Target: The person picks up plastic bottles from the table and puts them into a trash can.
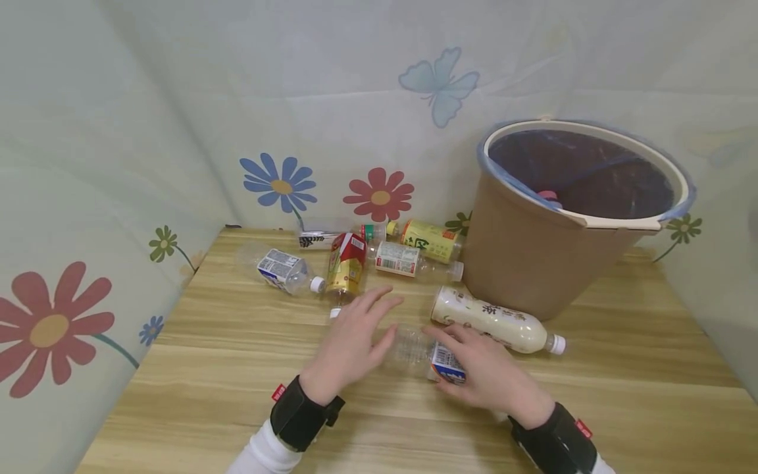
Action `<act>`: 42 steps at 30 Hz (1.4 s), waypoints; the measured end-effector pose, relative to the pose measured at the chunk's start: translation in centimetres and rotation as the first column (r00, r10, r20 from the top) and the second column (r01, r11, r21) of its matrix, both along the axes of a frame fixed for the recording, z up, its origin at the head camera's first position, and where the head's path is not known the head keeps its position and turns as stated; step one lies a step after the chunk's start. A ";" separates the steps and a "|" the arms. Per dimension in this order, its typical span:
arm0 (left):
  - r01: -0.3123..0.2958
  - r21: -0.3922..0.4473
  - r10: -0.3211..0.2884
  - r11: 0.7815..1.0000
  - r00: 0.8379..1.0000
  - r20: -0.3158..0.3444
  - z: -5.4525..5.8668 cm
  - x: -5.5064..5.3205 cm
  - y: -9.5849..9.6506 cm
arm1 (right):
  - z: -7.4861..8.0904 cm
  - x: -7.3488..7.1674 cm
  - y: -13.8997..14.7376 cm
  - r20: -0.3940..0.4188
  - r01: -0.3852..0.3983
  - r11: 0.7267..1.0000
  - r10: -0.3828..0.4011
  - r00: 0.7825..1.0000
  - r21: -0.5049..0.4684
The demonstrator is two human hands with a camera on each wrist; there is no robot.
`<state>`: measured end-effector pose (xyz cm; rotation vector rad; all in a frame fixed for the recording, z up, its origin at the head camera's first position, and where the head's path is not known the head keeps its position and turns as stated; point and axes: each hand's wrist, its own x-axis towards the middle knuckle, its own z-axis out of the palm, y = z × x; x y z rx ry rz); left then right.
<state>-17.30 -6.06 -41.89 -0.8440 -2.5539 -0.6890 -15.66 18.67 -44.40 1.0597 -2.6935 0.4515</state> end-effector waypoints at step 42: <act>0.012 -0.032 -0.011 0.999 0.999 0.052 -0.6 -0.1 0.2 | -0.9 1.0 -0.9 0.172 -0.005 0.999 -0.003 0.985 0.044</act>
